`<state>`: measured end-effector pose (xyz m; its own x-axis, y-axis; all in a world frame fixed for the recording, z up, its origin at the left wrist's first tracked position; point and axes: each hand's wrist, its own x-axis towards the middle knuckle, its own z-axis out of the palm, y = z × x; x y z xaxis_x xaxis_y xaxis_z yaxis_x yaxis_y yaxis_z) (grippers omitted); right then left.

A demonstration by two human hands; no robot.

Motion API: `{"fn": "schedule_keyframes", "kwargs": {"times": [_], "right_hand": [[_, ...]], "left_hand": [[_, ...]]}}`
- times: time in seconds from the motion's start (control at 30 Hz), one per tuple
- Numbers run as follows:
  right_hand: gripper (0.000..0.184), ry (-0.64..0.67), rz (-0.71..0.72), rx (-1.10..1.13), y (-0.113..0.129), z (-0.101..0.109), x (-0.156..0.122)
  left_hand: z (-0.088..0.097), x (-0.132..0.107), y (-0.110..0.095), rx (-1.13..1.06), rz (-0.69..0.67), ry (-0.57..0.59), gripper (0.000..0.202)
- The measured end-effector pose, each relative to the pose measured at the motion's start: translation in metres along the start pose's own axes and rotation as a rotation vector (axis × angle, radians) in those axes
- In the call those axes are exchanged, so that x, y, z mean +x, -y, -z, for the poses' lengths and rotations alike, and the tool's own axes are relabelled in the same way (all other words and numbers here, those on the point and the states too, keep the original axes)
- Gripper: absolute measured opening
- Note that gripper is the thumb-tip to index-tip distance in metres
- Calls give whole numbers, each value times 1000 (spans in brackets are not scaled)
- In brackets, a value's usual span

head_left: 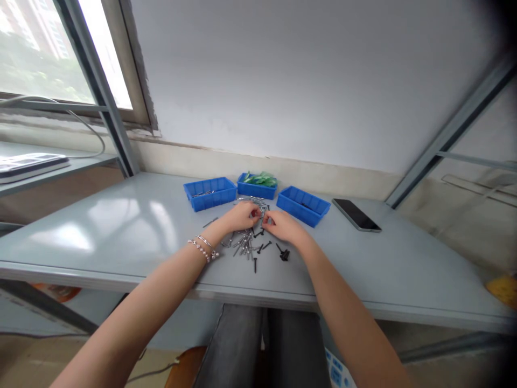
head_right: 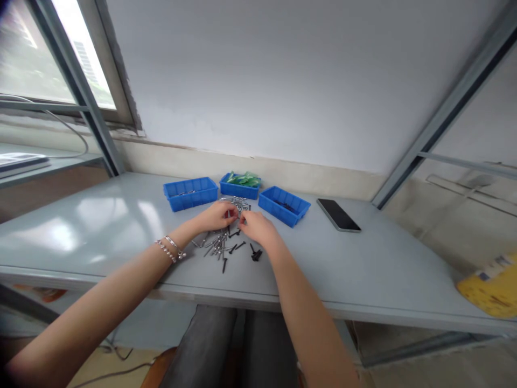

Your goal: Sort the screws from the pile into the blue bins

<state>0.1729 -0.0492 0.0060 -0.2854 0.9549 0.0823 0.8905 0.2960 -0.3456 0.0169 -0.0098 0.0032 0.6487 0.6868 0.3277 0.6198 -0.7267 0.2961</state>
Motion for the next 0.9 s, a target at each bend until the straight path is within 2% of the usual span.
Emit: {"fn": "schedule_keyframes", "kwargs": {"times": [0.23,0.9], "right_hand": [[10,63,18,-11,-4,-5,4],[17,74,10,27,-3,-4,3]], "left_hand": [[-1,0,0,-1,1,-8,12],[0,-1,-1,5,-4,7,14]]}}
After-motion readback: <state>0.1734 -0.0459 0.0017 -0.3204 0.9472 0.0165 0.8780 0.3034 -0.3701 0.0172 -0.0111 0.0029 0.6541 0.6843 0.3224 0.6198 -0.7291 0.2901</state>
